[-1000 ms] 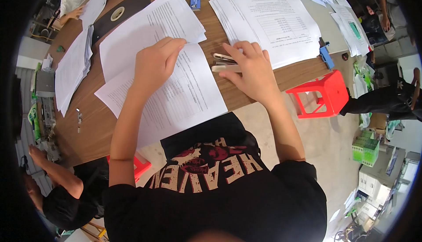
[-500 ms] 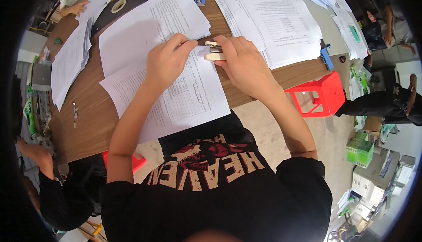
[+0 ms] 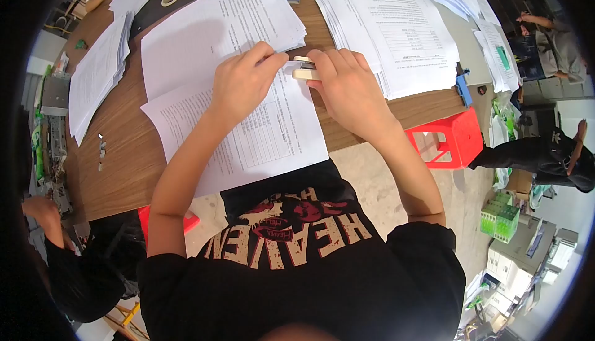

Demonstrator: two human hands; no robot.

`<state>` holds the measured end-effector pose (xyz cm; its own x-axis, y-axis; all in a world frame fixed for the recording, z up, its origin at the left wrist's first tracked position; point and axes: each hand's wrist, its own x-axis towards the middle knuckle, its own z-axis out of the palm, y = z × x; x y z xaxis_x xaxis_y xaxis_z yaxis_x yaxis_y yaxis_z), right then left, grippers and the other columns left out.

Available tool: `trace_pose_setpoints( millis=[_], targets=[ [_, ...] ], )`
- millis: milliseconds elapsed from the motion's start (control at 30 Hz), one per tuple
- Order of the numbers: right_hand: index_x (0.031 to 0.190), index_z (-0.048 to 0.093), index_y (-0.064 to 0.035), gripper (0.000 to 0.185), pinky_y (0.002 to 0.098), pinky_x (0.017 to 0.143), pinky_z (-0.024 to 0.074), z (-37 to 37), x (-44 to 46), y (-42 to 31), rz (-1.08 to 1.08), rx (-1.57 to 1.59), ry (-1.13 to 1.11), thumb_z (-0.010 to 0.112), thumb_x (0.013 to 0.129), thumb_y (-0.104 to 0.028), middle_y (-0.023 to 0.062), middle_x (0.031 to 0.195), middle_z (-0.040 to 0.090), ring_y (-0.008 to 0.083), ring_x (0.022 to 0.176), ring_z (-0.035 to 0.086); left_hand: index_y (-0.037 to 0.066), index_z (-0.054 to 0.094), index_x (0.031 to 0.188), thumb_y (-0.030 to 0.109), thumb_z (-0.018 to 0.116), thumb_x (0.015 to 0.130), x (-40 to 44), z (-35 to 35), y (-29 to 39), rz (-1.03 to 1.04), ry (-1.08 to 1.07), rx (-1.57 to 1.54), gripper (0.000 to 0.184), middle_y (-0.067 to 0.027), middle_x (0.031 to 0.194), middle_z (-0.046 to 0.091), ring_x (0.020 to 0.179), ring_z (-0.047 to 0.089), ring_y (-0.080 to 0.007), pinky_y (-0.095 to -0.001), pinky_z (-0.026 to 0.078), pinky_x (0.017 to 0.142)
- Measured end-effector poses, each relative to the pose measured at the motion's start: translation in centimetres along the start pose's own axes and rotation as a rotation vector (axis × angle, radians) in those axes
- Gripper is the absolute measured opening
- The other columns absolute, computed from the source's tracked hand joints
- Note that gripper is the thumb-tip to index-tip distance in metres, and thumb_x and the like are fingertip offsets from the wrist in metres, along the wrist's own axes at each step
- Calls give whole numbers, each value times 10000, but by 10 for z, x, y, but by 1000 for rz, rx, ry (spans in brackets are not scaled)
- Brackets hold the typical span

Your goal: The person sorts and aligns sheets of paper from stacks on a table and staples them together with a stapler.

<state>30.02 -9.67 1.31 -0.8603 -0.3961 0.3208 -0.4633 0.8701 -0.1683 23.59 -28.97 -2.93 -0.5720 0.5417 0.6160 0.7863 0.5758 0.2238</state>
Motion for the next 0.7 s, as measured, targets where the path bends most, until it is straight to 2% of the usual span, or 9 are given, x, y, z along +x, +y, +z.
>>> trace_pose_setpoints(
  millis=[67, 200, 300, 400, 467, 600, 667, 700],
  targets=[
    [1141, 486, -8, 354, 405, 796, 408, 0, 0, 0, -11, 53, 28, 611, 822, -97, 143, 932, 564, 320, 860, 531, 98, 650, 861, 61, 631, 756, 0, 0, 0, 6, 6, -6, 113, -2, 783, 546, 595, 572, -175, -289, 472, 554],
    [1126, 507, 2, 361, 391, 822, 424, 2, -8, 7, 95, 178, -15, 631, 811, -121, 130, 1009, 573, 292, 906, 547, 94, 646, 858, 61, 634, 766, 0, -2, 0, -12, -3, -29, 98, -6, 784, 556, 603, 575, -184, -295, 472, 550],
    [1158, 512, -1, 389, 398, 818, 430, 12, -21, 14, 201, 246, 60, 635, 808, -121, 135, 1064, 555, 300, 937, 540, 89, 642, 853, 60, 639, 778, 0, -3, -3, -20, 13, -52, 81, -9, 794, 569, 615, 581, -194, -301, 474, 549],
    [1196, 512, -11, 420, 395, 826, 428, 26, -32, 19, 246, 134, 30, 635, 808, -118, 132, 1107, 539, 304, 969, 534, 83, 636, 850, 52, 645, 778, 1, -4, -3, -23, 16, -108, 79, -18, 796, 575, 621, 583, -197, -298, 467, 548],
    [1249, 497, -20, 499, 398, 821, 425, 31, -36, 20, 197, -119, 65, 657, 791, -134, 130, 1125, 542, 303, 965, 535, 77, 640, 851, 38, 640, 783, 2, -5, -2, -50, 36, -162, 78, -24, 787, 574, 616, 581, -200, -293, 459, 540],
    [1315, 439, -22, 607, 383, 868, 419, 7, -31, -2, 148, -52, 187, 689, 776, -146, 126, 1207, 533, 292, 1059, 532, 78, 652, 862, 24, 637, 782, 13, -30, 5, -50, 52, -152, 98, -31, 786, 579, 616, 582, -196, -286, 451, 533],
    [1365, 371, -23, 697, 367, 948, 393, 3, -24, -13, 255, 796, 201, 710, 769, -149, 145, 1306, 480, 273, 1182, 485, 113, 660, 886, 64, 647, 760, 20, -44, 10, 4, 194, -179, 136, 2, 787, 567, 579, 578, -188, -293, 450, 497],
    [1389, 314, -15, 741, 354, 1015, 347, 13, -22, -13, 257, 1113, 127, 710, 775, -140, 162, 1365, 420, 261, 1252, 429, 113, 660, 886, 64, 647, 760, 22, -50, 13, -13, 205, -138, 136, 2, 787, 567, 579, 578, -188, -293, 450, 497]
  ],
)
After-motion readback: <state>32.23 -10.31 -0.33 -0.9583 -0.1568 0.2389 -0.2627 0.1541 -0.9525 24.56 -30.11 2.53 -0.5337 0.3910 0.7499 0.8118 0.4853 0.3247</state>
